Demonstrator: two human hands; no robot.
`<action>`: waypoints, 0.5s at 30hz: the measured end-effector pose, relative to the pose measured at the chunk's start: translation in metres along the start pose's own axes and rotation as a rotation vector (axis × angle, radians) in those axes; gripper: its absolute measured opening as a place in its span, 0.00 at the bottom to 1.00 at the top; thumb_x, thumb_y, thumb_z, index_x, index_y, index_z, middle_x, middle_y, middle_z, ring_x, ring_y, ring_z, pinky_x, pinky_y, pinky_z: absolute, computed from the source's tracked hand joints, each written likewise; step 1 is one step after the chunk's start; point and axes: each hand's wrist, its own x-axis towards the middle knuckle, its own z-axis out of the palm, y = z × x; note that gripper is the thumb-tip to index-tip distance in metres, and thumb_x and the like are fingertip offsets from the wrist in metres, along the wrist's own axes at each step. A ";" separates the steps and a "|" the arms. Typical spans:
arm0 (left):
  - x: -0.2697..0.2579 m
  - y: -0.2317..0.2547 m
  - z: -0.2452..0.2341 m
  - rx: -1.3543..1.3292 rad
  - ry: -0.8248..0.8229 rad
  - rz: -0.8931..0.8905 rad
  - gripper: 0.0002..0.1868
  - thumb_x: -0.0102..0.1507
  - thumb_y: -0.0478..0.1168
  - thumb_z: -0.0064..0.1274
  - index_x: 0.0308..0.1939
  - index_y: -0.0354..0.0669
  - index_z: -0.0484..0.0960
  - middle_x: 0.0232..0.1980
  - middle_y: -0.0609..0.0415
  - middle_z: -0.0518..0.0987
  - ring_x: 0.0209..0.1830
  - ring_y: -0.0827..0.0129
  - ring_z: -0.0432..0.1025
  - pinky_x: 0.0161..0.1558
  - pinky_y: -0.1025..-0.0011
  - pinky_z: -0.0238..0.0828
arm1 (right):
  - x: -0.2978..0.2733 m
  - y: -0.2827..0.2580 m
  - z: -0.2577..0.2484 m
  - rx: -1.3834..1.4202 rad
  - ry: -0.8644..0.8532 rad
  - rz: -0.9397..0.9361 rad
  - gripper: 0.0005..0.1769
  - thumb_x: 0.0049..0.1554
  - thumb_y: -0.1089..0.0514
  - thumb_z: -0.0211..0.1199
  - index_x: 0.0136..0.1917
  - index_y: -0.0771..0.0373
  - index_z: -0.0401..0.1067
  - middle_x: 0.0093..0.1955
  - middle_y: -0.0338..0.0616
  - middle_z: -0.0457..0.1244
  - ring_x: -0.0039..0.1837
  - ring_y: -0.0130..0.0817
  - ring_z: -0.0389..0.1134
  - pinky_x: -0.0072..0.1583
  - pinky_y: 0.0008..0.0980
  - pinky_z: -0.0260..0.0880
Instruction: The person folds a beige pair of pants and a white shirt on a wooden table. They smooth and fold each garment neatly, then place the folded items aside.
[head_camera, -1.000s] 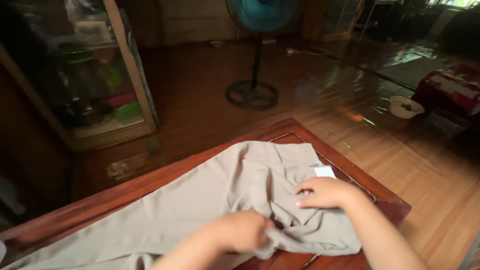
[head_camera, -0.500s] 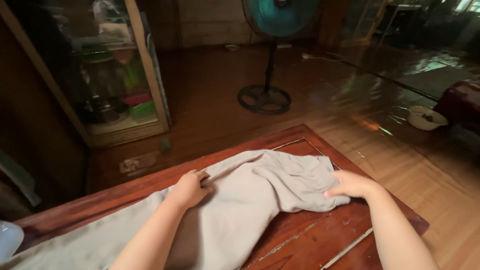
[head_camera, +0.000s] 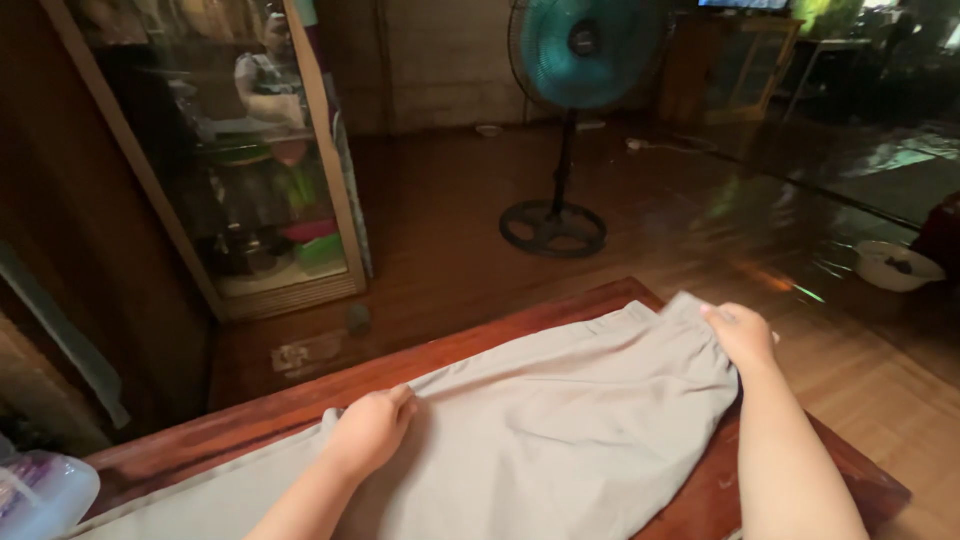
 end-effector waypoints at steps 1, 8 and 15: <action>0.000 -0.002 0.001 0.000 0.001 -0.007 0.11 0.69 0.47 0.41 0.38 0.47 0.74 0.40 0.49 0.85 0.41 0.48 0.77 0.44 0.54 0.70 | -0.001 -0.005 0.003 0.000 -0.005 -0.004 0.25 0.58 0.30 0.53 0.43 0.48 0.79 0.52 0.42 0.73 0.63 0.51 0.68 0.73 0.57 0.45; -0.003 -0.016 0.011 0.021 0.266 0.016 0.11 0.69 0.51 0.43 0.37 0.52 0.74 0.40 0.56 0.79 0.44 0.55 0.75 0.41 0.51 0.68 | 0.028 0.011 0.048 -0.229 0.071 -0.033 0.26 0.65 0.28 0.46 0.57 0.42 0.77 0.55 0.46 0.72 0.63 0.51 0.69 0.66 0.45 0.51; 0.006 -0.046 0.020 0.133 0.324 -0.055 0.11 0.65 0.47 0.46 0.31 0.50 0.78 0.35 0.56 0.82 0.39 0.55 0.73 0.44 0.56 0.69 | 0.054 -0.013 0.085 -0.092 0.092 -0.243 0.20 0.61 0.37 0.58 0.54 0.51 0.76 0.56 0.50 0.72 0.57 0.59 0.71 0.56 0.50 0.69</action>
